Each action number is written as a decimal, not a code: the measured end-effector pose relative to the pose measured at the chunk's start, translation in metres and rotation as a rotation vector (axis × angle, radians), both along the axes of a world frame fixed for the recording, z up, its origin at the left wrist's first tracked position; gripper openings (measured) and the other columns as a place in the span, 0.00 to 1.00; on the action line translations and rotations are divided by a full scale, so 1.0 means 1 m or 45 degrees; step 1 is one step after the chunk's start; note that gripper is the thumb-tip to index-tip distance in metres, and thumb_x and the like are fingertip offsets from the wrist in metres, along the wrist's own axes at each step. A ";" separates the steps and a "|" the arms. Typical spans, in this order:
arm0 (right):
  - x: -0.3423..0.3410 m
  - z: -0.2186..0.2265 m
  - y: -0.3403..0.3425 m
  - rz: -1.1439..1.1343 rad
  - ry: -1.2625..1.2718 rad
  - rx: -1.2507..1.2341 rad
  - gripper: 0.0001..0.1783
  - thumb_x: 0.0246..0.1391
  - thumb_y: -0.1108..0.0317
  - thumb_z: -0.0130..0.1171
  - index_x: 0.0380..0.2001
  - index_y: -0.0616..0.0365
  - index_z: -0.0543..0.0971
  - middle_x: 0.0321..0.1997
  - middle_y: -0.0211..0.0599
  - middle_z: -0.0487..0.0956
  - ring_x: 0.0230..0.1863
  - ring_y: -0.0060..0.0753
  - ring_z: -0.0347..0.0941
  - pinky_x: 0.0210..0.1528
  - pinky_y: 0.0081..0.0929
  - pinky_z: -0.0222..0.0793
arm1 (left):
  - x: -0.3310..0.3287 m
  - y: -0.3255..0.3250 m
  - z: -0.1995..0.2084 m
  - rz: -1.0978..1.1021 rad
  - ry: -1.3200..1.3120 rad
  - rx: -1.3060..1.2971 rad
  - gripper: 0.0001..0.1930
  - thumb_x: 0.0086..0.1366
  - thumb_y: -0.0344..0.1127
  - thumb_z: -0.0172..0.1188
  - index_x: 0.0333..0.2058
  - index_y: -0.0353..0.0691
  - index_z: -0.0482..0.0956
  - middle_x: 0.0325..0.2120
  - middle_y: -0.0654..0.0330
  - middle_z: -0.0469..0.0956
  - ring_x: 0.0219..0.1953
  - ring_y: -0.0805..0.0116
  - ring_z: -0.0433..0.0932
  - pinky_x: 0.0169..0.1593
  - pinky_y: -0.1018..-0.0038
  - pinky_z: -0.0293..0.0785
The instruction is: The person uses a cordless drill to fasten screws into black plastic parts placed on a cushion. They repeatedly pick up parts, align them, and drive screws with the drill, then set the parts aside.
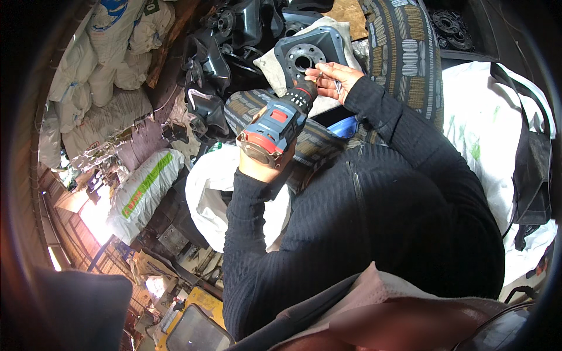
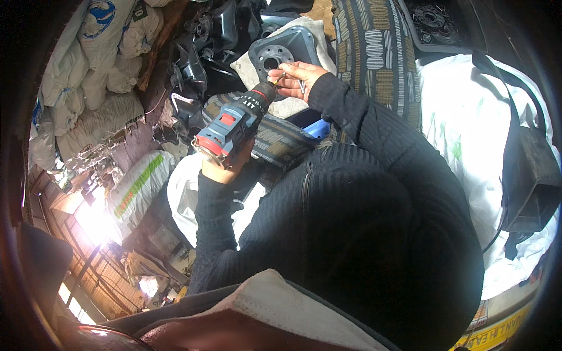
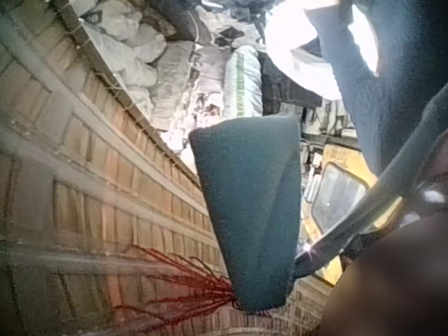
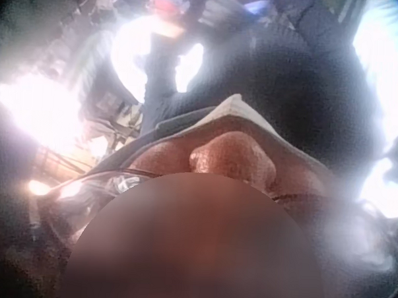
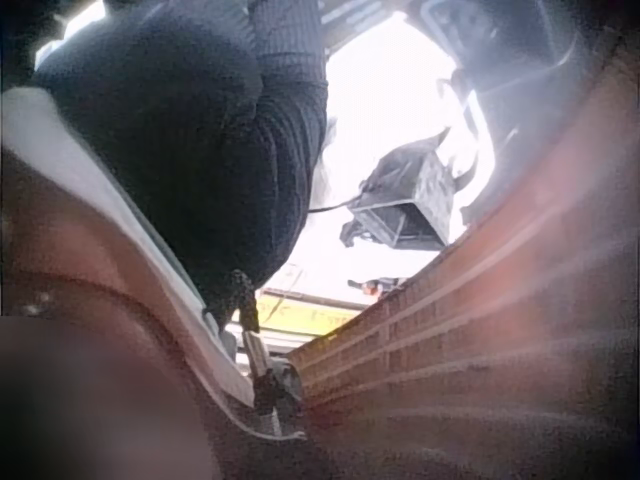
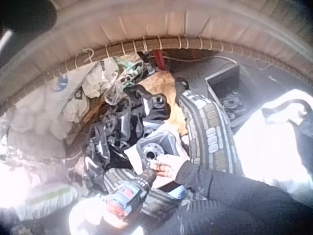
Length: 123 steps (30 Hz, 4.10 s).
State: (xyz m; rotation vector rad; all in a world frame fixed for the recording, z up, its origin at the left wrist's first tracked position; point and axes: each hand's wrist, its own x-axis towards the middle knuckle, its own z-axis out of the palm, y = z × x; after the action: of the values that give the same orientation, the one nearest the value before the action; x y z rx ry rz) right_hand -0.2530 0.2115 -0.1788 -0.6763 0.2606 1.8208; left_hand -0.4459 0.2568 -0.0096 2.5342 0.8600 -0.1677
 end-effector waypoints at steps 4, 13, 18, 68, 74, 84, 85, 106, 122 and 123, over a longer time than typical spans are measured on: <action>-0.003 -0.003 -0.001 0.029 0.016 -0.031 0.13 0.57 0.62 0.55 0.41 0.58 0.72 0.43 0.39 0.78 0.43 0.30 0.77 0.44 0.28 0.76 | -0.004 0.003 -0.009 -0.345 0.068 0.245 0.29 0.48 0.37 0.64 0.51 0.40 0.68 0.42 0.56 0.76 0.43 0.60 0.77 0.49 0.68 0.72; 0.006 -0.038 -0.011 -0.065 -0.261 -0.129 0.14 0.61 0.60 0.49 0.44 0.59 0.73 0.34 0.35 0.78 0.29 0.23 0.76 0.29 0.21 0.77 | 0.007 0.011 -0.011 -0.326 0.065 0.230 0.18 0.46 0.31 0.60 0.39 0.41 0.76 0.36 0.55 0.77 0.40 0.56 0.76 0.46 0.67 0.72; 0.006 -0.056 0.000 -0.149 -0.495 -0.270 0.14 0.59 0.58 0.53 0.43 0.53 0.77 0.19 0.16 0.65 0.13 0.09 0.54 0.15 0.11 0.54 | 0.008 0.022 -0.012 0.099 0.018 -0.129 0.16 0.48 0.31 0.63 0.38 0.40 0.76 0.31 0.55 0.78 0.35 0.55 0.78 0.39 0.66 0.73; 0.018 -0.020 0.000 -0.303 0.170 0.039 0.13 0.61 0.72 0.43 0.48 0.61 0.67 0.55 0.48 0.70 0.57 0.43 0.68 0.48 0.34 0.75 | 0.023 -0.006 0.001 0.017 -0.032 0.023 0.11 0.53 0.36 0.60 0.36 0.43 0.78 0.28 0.60 0.78 0.31 0.59 0.78 0.35 0.65 0.73; 0.010 -0.015 -0.001 -0.242 0.200 0.025 0.15 0.62 0.64 0.46 0.48 0.60 0.67 0.52 0.45 0.73 0.53 0.37 0.72 0.42 0.30 0.78 | 0.015 -0.005 -0.015 -0.043 0.024 0.102 0.12 0.53 0.36 0.60 0.38 0.44 0.78 0.30 0.59 0.78 0.33 0.59 0.78 0.35 0.65 0.73; 0.005 -0.011 0.005 -0.233 0.228 0.013 0.15 0.62 0.64 0.44 0.47 0.61 0.69 0.51 0.43 0.74 0.53 0.37 0.72 0.41 0.29 0.79 | 0.019 -0.001 -0.012 -0.122 0.094 0.119 0.15 0.52 0.39 0.60 0.40 0.45 0.77 0.35 0.57 0.77 0.38 0.56 0.77 0.41 0.65 0.73; 0.005 -0.010 0.005 -0.233 0.220 0.002 0.15 0.62 0.64 0.44 0.47 0.62 0.69 0.50 0.44 0.74 0.52 0.37 0.72 0.41 0.29 0.78 | 0.023 0.002 -0.011 -0.214 0.085 0.174 0.16 0.52 0.39 0.60 0.41 0.45 0.77 0.37 0.56 0.77 0.39 0.56 0.77 0.42 0.66 0.74; 0.015 -0.020 0.007 -0.005 -0.202 0.247 0.18 0.59 0.59 0.51 0.49 0.56 0.74 0.41 0.34 0.78 0.39 0.23 0.76 0.40 0.24 0.77 | 0.031 0.014 -0.001 -0.051 0.192 -0.107 0.30 0.52 0.32 0.62 0.53 0.33 0.63 0.47 0.55 0.73 0.49 0.64 0.74 0.56 0.73 0.66; 0.016 -0.034 0.018 -0.146 -0.176 0.020 0.11 0.60 0.71 0.41 0.43 0.61 0.71 0.44 0.45 0.77 0.41 0.31 0.77 0.38 0.29 0.78 | 0.052 0.043 0.005 -0.191 0.134 0.081 0.19 0.49 0.34 0.61 0.42 0.38 0.73 0.37 0.54 0.76 0.42 0.53 0.75 0.47 0.64 0.71; 0.016 -0.033 0.018 -0.139 -0.179 0.040 0.12 0.60 0.71 0.41 0.43 0.61 0.71 0.45 0.46 0.77 0.42 0.32 0.77 0.37 0.29 0.79 | 0.050 0.043 0.004 -0.151 0.126 0.055 0.19 0.49 0.34 0.62 0.42 0.39 0.74 0.37 0.54 0.77 0.41 0.54 0.76 0.46 0.64 0.72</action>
State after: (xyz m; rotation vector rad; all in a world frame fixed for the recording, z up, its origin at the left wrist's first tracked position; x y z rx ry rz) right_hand -0.2366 0.2298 -0.2117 -0.7496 0.1717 1.6622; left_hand -0.3955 0.2997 -0.0060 2.6372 0.7577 -0.3178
